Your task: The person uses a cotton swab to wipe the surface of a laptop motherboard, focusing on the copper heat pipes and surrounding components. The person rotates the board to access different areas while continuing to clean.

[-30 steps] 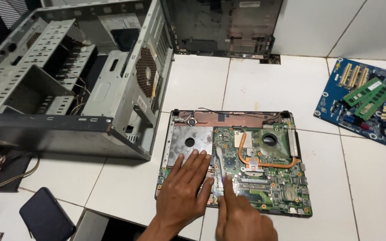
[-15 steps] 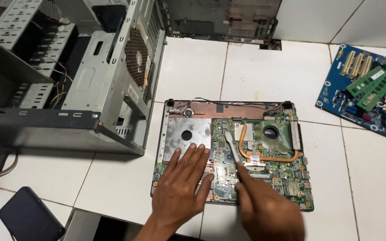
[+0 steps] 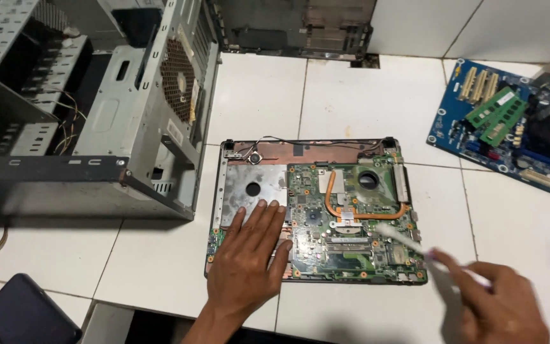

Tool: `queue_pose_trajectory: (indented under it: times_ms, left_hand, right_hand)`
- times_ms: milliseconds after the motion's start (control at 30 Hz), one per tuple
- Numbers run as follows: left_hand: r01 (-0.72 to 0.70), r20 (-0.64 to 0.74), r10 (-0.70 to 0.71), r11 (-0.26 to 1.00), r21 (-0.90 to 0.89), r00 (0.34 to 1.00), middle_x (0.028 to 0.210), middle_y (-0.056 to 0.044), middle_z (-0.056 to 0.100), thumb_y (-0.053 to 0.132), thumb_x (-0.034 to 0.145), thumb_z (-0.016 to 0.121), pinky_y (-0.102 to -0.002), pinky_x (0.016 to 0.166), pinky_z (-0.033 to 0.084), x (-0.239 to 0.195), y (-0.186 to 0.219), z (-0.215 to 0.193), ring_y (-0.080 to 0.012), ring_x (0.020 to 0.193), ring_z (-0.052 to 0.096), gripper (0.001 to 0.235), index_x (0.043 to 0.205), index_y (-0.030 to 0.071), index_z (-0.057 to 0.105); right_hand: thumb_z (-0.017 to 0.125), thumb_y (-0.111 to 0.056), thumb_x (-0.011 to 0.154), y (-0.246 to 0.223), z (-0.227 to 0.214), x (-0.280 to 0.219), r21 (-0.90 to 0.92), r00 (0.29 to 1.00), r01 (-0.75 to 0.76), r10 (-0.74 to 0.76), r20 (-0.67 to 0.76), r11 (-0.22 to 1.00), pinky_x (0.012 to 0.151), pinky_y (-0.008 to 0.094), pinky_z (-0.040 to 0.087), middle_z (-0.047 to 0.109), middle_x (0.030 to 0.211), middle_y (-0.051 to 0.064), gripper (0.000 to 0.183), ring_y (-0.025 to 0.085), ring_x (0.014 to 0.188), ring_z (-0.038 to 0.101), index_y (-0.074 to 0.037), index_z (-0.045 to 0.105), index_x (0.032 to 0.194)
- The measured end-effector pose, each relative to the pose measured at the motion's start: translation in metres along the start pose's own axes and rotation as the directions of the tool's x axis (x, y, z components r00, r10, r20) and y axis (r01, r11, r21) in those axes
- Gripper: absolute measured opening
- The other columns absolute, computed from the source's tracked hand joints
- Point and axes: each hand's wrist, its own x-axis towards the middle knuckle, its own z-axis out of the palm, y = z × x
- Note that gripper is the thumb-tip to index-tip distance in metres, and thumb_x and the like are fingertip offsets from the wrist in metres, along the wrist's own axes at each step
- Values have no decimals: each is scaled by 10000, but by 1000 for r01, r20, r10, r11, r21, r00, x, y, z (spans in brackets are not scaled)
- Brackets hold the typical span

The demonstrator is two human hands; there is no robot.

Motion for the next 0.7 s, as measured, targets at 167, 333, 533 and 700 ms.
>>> queue_pose_trajectory:
  times_ms: [167, 333, 533, 700]
  left_hand:
    - [2, 13, -2, 1000, 9, 1000, 1450, -139, 667, 253, 1042, 629, -478, 1223, 416, -1, 2, -1, -291, 1390, 613, 462, 1435, 12, 612]
    - [5, 15, -5, 1000, 11, 1000, 1439, -143, 675, 241, 1033, 631, -488, 1218, 411, -2, 1, 0, -299, 1381, 619, 451, 1423, 14, 626]
    - [7, 16, -7, 1000, 1, 1000, 1450, -133, 669, 239, 1031, 634, -481, 1220, 415, -1, 1, 0, -288, 1385, 619, 456, 1433, 24, 618]
    - [20, 61, -21, 1000, 10, 998, 1457, -138, 661, 268, 1029, 627, -480, 1229, 399, -3, 0, 1, -285, 1391, 612, 483, 1447, 26, 603]
  right_hand:
    - [693, -249, 939, -64, -39, 34, 289, 923, -366, 384, -9, 885, 628, 430, 558, 686, 1172, 25, 260, 245, 749, 606, -297, 838, 1149]
    - [657, -168, 939, -61, -18, 38, 330, 965, -137, 201, -169, 934, 785, 401, 488, 671, 1092, 33, 325, 248, 913, 620, -288, 830, 1186]
    - [713, -217, 926, -48, -24, 41, 254, 962, -180, 224, -154, 950, 873, 464, 459, 680, 975, 20, 221, 237, 931, 622, -260, 838, 1103]
    - [696, -277, 892, -17, -19, 19, 237, 970, -170, 205, -132, 957, 866, 426, 473, 698, 978, -15, 294, 180, 901, 661, -261, 833, 1152]
